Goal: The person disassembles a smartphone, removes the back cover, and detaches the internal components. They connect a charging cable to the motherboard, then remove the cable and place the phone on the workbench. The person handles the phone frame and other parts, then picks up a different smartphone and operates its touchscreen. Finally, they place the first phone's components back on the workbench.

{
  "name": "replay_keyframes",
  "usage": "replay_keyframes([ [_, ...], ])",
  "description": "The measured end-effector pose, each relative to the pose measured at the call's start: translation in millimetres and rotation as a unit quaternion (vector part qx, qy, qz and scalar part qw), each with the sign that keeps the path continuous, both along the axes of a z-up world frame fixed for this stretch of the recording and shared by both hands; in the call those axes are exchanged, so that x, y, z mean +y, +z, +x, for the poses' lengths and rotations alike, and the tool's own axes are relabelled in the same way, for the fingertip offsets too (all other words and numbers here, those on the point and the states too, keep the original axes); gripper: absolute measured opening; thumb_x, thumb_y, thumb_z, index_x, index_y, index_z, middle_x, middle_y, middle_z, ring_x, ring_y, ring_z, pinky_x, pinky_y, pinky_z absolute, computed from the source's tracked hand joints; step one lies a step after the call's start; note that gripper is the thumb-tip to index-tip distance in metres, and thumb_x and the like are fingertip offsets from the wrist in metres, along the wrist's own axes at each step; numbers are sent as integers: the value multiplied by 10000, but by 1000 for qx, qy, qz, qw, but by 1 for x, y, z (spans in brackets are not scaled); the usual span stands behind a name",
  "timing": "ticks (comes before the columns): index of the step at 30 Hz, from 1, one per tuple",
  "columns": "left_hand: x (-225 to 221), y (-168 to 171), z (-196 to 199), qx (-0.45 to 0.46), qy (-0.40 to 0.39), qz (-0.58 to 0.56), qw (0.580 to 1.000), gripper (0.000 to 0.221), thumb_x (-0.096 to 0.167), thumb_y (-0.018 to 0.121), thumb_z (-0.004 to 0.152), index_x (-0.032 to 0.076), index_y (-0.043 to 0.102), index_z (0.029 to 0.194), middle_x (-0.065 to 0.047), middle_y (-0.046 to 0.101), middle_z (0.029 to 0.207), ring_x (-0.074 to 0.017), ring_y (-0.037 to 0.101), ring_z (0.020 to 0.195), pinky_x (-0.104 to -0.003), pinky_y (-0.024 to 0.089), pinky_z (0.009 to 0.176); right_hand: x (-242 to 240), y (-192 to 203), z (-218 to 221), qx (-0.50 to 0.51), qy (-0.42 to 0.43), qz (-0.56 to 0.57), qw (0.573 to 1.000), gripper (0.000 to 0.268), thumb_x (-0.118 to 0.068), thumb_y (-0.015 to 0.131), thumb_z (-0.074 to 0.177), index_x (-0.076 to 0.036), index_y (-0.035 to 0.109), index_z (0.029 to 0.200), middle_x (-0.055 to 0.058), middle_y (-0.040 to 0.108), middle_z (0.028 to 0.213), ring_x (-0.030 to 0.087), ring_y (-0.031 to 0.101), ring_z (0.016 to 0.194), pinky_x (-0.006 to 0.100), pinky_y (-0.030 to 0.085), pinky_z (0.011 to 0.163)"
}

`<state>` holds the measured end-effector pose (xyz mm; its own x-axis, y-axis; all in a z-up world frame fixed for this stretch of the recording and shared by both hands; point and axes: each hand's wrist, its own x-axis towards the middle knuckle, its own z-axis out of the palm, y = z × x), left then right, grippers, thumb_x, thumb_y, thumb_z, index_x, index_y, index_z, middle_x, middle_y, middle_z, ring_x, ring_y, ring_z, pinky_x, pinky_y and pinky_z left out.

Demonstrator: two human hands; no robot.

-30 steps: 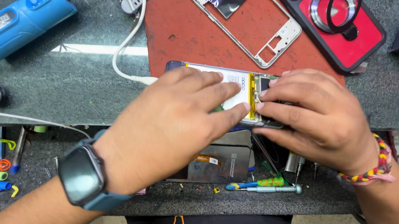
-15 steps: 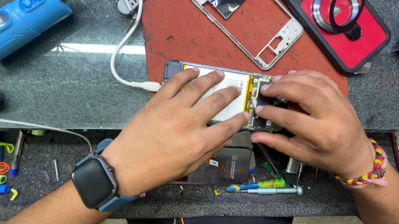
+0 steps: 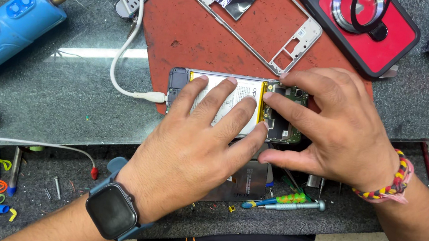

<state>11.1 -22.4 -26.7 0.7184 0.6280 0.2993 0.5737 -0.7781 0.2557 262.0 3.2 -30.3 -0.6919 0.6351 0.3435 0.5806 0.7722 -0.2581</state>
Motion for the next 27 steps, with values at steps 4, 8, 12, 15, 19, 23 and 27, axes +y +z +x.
replay_keyframes([
  [4, -1, -3, 0, -2, 3, -6, 1000, 343, 237, 627, 933, 107, 655, 1250, -164, 593, 1335, -402, 528, 1331, -607, 393, 1124, -2, 1, -3, -3, -1, 3, 1000, 665, -534, 854, 733, -76, 707, 1192, 114, 589, 1245, 338, 552, 1158, 507, 452, 997],
  [8, -3, -6, -2, 4, 1, 2, 1000, 375, 236, 617, 941, 111, 639, 1294, -171, 572, 1406, -402, 515, 1352, -602, 384, 1137, -3, -2, -1, -2, -3, -8, 1000, 634, -496, 873, 778, -94, 714, 1242, 94, 598, 1274, 331, 560, 1180, 499, 455, 1022],
  [12, -7, -12, -2, 13, 7, 8, 1000, 392, 243, 608, 947, 117, 626, 1317, -186, 543, 1457, -415, 494, 1378, -611, 361, 1161, -4, -2, -1, -7, -13, -13, 1000, 618, -447, 874, 754, -94, 704, 1231, 114, 602, 1284, 347, 566, 1210, 516, 453, 1037],
  [15, -10, -17, -1, 14, 13, 10, 1000, 396, 247, 607, 954, 119, 619, 1328, -187, 529, 1482, -421, 484, 1398, -620, 347, 1178, -5, -2, -4, -5, -15, -7, 1000, 613, -400, 873, 736, -74, 686, 1222, 143, 602, 1299, 358, 567, 1231, 514, 460, 1036],
  [19, -12, -21, 0, 3, 18, 17, 1000, 391, 256, 612, 959, 110, 620, 1322, -194, 526, 1490, -433, 487, 1399, -641, 339, 1175, -7, -2, -4, 9, -6, -6, 1000, 578, -374, 888, 761, -89, 683, 1220, 128, 613, 1306, 350, 590, 1218, 507, 477, 1046],
  [23, -14, -21, 5, -8, 30, 18, 999, 365, 251, 610, 963, 96, 627, 1294, -211, 544, 1461, -455, 492, 1380, -660, 333, 1166, -1, 1, 4, 65, 7, -54, 996, 586, -380, 879, 725, -63, 672, 1173, 142, 629, 1244, 341, 630, 1120, 472, 502, 952],
  [27, -18, -20, 12, -4, 55, 10, 998, 342, 226, 604, 948, 89, 638, 1260, -216, 554, 1451, -451, 495, 1382, -638, 341, 1172, 8, 7, 7, 56, -78, -29, 995, 373, -274, 868, 901, -83, 729, 1189, 96, 674, 1251, 291, 645, 1099, 417, 517, 952],
])
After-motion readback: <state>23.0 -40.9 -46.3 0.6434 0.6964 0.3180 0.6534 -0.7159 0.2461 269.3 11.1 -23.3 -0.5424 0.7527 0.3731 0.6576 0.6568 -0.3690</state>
